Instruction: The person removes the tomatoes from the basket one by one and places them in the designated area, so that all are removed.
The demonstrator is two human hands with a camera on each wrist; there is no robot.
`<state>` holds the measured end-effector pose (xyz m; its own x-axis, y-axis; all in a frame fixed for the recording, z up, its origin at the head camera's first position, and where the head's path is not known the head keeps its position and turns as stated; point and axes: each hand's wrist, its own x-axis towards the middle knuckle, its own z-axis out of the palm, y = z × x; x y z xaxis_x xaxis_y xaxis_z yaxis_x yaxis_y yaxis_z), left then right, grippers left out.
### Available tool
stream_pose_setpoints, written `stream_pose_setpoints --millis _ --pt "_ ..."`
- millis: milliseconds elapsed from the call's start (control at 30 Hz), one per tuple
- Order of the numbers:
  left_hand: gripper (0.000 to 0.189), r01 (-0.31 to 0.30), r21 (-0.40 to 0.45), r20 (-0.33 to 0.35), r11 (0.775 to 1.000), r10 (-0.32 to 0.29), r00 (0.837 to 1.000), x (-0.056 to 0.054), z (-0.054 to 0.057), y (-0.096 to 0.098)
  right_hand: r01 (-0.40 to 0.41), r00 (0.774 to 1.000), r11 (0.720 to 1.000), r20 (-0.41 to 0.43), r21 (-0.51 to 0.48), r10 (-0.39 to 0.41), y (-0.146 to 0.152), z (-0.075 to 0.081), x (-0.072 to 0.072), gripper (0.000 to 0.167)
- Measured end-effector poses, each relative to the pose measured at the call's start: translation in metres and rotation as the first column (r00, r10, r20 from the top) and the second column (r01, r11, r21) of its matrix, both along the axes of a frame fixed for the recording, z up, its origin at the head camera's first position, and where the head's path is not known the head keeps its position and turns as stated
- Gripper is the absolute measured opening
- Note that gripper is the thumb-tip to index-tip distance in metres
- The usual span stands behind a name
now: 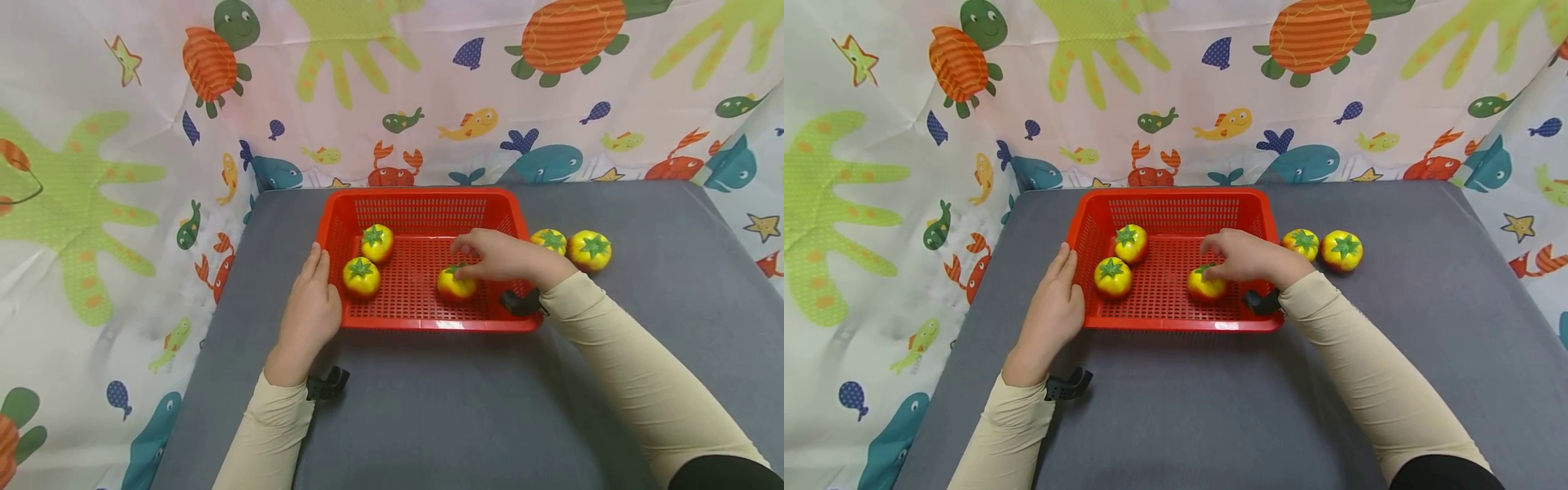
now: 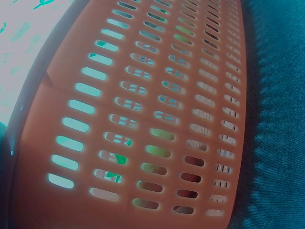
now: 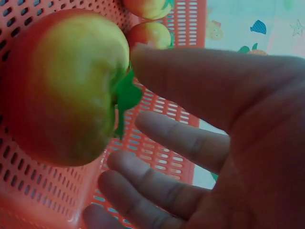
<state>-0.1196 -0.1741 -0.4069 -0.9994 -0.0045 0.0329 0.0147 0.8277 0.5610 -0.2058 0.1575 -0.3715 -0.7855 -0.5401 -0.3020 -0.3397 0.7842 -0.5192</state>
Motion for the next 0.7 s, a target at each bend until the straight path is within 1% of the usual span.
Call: stream_pose_setpoints --millis 233,333,467,700 --pt "0.063 0.002 0.009 -0.004 1.0 -0.002 1.0 0.0 0.001 0.0 -0.042 0.997 0.999 0.061 -0.015 0.043 -0.002 -0.006 -0.001 0.05" --pt "0.063 0.001 0.008 -0.004 1.0 -0.001 1.0 0.0 0.002 0.0 -0.043 0.996 0.999 0.075 -0.001 0.043 -0.003 -0.008 -0.001 0.054" --pt "0.063 -0.002 0.007 -0.001 1.0 0.002 1.0 0.0 0.002 0.0 -0.049 0.996 0.999 0.079 0.02 0.048 -0.004 -0.008 -0.001 0.056" --pt "0.063 -0.003 0.011 0.005 1.0 0.003 1.0 0.0 0.002 0.0 -0.047 0.996 0.999 0.076 0.026 0.045 -0.005 -0.012 -0.002 0.054"
